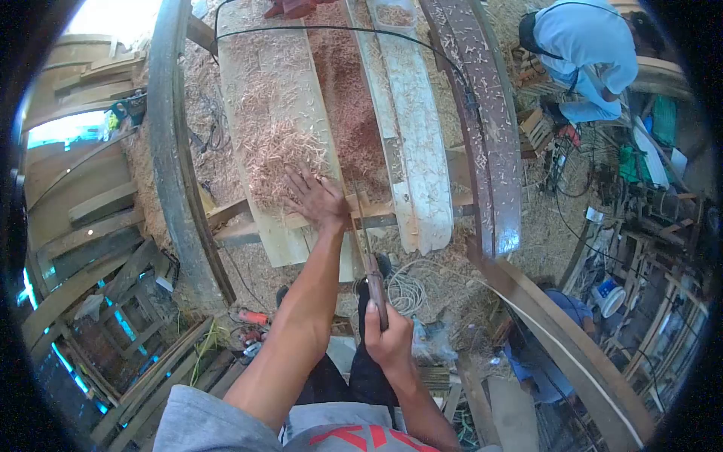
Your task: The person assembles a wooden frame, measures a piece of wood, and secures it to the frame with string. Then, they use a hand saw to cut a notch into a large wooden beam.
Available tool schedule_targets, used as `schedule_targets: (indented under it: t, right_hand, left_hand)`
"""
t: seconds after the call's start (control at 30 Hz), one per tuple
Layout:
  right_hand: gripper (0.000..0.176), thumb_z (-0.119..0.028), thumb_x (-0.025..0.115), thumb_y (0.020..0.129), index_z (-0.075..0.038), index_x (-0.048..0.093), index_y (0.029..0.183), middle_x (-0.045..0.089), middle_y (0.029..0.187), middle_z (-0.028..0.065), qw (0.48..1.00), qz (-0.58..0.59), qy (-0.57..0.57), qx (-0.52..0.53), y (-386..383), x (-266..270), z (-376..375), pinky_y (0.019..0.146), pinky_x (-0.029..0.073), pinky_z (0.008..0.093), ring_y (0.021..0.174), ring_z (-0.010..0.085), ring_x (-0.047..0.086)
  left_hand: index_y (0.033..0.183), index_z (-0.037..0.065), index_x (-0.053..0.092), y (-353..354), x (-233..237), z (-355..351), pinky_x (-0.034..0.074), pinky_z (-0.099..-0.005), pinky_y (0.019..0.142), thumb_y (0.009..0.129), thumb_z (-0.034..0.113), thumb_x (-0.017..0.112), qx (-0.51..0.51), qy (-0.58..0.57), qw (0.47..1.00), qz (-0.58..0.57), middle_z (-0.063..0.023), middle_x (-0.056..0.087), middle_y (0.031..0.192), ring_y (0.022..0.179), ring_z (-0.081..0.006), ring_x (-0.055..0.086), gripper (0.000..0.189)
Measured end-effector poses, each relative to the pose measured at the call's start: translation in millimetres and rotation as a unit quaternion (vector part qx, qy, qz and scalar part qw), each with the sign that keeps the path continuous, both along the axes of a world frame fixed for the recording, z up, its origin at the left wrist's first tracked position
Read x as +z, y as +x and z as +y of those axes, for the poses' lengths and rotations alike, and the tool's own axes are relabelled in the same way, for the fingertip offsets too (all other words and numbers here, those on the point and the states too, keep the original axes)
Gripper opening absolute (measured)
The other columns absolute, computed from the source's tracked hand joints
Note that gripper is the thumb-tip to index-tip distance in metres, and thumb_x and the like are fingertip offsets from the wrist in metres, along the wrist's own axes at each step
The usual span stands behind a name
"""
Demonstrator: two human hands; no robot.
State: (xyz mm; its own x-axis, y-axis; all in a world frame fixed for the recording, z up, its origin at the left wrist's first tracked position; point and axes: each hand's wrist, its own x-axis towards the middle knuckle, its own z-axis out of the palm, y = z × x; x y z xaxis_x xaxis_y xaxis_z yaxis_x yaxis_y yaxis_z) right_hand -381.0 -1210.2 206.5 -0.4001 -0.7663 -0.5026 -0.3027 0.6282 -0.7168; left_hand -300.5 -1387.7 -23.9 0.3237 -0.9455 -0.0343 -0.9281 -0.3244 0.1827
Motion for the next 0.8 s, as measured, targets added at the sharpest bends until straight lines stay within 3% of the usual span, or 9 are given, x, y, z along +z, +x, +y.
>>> schedule_targets:
  t: [0.1, 0.27, 0.4, 0.6, 0.67, 0.8]
  right_hand:
    - [0.034, -0.028, 0.059, 0.097, 0.000, 0.060, 0.077, 0.048, 0.054, 0.0173, 0.999, -0.028, 0.015, -0.002, 7, -3, -30, 0.049, 0.042, 0.0394, 0.046, 0.0276, 0.054]
    - [0.038, -0.028, 0.058, 0.097, 0.002, 0.059, 0.074, 0.047, 0.054, 0.0168, 0.999, 0.014, 0.033, 0.012, -1, 19, -11, 0.049, 0.042, 0.0387, 0.048, 0.0201, 0.057]
    - [0.041, -0.031, 0.060, 0.096, 0.003, 0.059, 0.074, 0.049, 0.055, 0.0181, 0.999, -0.023, 0.032, -0.027, -2, -37, -51, 0.051, 0.042, 0.0389, 0.049, 0.0230, 0.056]
    - [0.041, -0.032, 0.060, 0.096, 0.003, 0.060, 0.073, 0.052, 0.057, 0.0196, 0.998, -0.008, 0.057, -0.023, 3, -1, -10, 0.052, 0.042, 0.0400, 0.050, 0.0259, 0.057]
    - [0.041, -0.031, 0.060, 0.097, 0.003, 0.061, 0.075, 0.052, 0.056, 0.0196, 0.999, 0.026, 0.033, 0.007, -1, -32, -30, 0.051, 0.042, 0.0405, 0.050, 0.0270, 0.057]
    - [0.041, -0.031, 0.060, 0.097, 0.003, 0.061, 0.074, 0.051, 0.056, 0.0191, 1.000, 0.003, 0.025, -0.007, 1, -30, -25, 0.050, 0.041, 0.0401, 0.047, 0.0258, 0.052]
  left_hand:
    - [0.159, 0.016, 0.017, 3, -1, -1, 0.005, -0.0622, 0.119, 0.093, 0.033, 0.046, 0.006, 0.008, 1.000, 0.016, -0.0143, 0.008, 0.166, 0.154, -0.0298, 0.008, 0.074]
    - [0.156, 0.015, 0.025, 3, -3, -2, 0.006, -0.0624, 0.118, 0.089, 0.029, 0.050, 0.000, -0.045, 0.998, 0.034, -0.0163, 0.015, 0.165, 0.153, -0.0337, 0.014, 0.073]
    - [0.156, 0.015, 0.025, 4, -1, -1, 0.003, -0.0627, 0.119, 0.089, 0.032, 0.050, 0.004, -0.019, 0.999, 0.036, -0.0160, 0.013, 0.165, 0.153, -0.0323, 0.012, 0.074]
    - [0.156, 0.015, 0.024, 2, 2, 1, 0.003, -0.0632, 0.119, 0.089, 0.032, 0.050, 0.005, -0.002, 0.998, 0.056, -0.0160, 0.012, 0.166, 0.153, -0.0323, 0.012, 0.074]
    - [0.156, 0.015, 0.024, 3, 3, -3, 0.002, -0.0634, 0.118, 0.089, 0.032, 0.050, 0.014, 0.008, 0.998, 0.066, -0.0159, 0.011, 0.166, 0.153, -0.0322, 0.011, 0.074]
    - [0.156, 0.016, 0.024, 7, -1, 2, 0.004, -0.0637, 0.118, 0.089, 0.032, 0.050, 0.011, 0.008, 0.999, 0.047, -0.0154, 0.011, 0.166, 0.153, -0.0320, 0.012, 0.074]
